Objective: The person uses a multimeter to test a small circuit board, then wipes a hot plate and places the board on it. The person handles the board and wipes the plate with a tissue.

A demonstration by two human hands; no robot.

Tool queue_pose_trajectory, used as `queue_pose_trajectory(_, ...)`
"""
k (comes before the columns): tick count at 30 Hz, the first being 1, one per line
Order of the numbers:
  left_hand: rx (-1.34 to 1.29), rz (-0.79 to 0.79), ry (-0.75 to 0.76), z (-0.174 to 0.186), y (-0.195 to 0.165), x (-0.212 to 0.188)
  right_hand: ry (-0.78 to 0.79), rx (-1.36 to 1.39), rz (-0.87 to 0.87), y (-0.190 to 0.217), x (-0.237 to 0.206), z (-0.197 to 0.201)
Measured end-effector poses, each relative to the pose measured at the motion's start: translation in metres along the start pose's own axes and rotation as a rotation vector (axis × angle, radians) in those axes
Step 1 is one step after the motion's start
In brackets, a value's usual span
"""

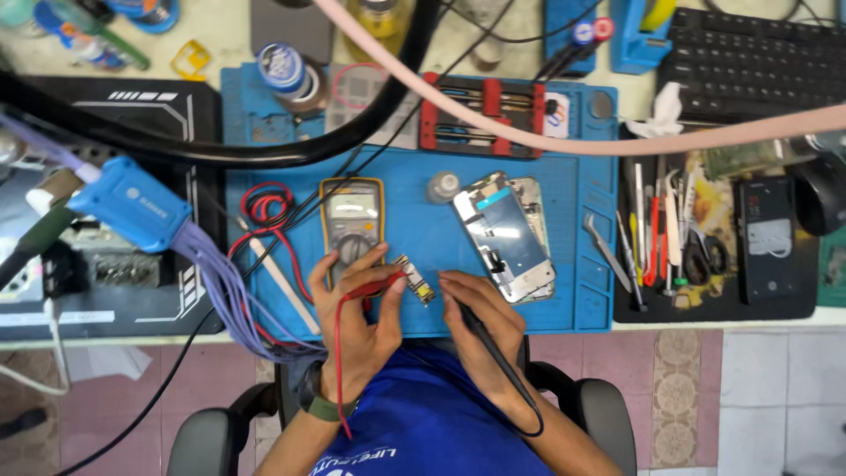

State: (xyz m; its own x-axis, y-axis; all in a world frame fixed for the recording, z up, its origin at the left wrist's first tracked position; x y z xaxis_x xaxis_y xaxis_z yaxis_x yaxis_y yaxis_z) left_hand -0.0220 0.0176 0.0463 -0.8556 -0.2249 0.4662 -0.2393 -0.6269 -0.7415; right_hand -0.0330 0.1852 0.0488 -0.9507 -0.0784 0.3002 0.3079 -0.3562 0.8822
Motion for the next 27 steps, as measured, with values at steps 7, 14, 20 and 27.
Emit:
queue_pose_trajectory(7,-0.02,-0.037,0.007,-0.002,-0.003,0.0,-0.029,0.127,-0.267,-0.016,-0.01,-0.002)
queue_pose_trajectory(14,-0.048,-0.017,0.011,-0.003,-0.002,-0.001,-0.011,0.079,-0.139,-0.018,-0.015,-0.004)
queue_pose_trajectory(20,-0.051,-0.028,0.014,-0.004,-0.002,-0.002,-0.019,-0.077,0.131,-0.007,-0.019,-0.004)
queue_pose_trajectory(27,-0.045,-0.037,0.018,-0.003,-0.004,-0.001,-0.051,0.015,-0.062,-0.019,-0.028,0.001)
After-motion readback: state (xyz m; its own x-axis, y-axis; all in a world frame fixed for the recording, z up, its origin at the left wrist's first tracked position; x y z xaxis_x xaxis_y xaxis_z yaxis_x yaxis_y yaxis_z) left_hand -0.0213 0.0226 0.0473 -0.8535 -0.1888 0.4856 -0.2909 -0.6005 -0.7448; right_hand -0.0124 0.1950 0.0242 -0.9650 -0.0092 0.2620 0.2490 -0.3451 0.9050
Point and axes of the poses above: each hand's wrist, its own x-axis towards the middle knuckle, its own z-axis out of the back of the hand, y = z × x, the point moved 3 cm from there along x, towards the middle knuckle, and after that the axes turned 3 degrees about -y, right-handed, at the moved point
